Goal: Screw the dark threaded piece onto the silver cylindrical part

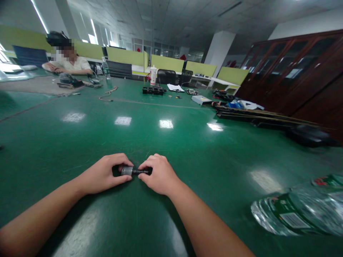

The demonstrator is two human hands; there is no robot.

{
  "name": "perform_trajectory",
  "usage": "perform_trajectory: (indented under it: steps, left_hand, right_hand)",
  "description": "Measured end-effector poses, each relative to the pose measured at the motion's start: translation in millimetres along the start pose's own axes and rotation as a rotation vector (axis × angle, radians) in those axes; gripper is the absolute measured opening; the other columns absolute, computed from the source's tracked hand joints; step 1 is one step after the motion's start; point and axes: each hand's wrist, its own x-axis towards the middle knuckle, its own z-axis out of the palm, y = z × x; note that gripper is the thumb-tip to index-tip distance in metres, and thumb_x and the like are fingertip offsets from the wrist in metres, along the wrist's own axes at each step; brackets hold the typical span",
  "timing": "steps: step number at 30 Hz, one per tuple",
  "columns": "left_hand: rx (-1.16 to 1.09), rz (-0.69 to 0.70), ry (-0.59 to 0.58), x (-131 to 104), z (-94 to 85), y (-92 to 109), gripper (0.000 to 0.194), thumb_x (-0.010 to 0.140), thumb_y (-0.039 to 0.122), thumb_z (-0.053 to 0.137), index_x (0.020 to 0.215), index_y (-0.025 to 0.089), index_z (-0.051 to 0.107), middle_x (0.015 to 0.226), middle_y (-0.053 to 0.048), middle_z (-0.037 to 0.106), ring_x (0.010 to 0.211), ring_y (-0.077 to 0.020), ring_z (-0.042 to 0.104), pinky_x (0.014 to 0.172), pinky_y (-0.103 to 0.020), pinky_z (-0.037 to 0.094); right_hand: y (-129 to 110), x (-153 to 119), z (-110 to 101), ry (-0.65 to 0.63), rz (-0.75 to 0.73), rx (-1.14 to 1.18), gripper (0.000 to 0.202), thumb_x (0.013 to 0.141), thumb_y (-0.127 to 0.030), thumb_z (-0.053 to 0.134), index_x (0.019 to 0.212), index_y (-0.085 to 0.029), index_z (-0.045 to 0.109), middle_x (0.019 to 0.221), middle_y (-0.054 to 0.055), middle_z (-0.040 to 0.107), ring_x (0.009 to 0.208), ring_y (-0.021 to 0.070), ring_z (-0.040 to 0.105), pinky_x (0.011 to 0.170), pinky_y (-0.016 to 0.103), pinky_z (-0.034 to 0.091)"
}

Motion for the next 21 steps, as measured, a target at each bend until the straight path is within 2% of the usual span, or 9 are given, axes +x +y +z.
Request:
perform_trajectory:
  steps: [21]
  left_hand:
    - [0.005, -0.001, 0.013, 0.6, -1.6, -2.9, 0.020, 0.080, 0.031, 0.068, 0.095, 0.019, 0.068, 0.084, -0.002, 0.064, 0.074, -0.0168, 0.059, 0.068, -0.027, 0.045]
  right_hand:
    - [2.3, -1.6, -2.0, 0.003, 0.026, -0.007, 0.013, 0.074, -0.020, 0.077, 0.086, -0.023, 0.076, 0.083, 0.001, 0.071, 0.082, 0.0169, 0.058, 0.079, 0.032, 0.041]
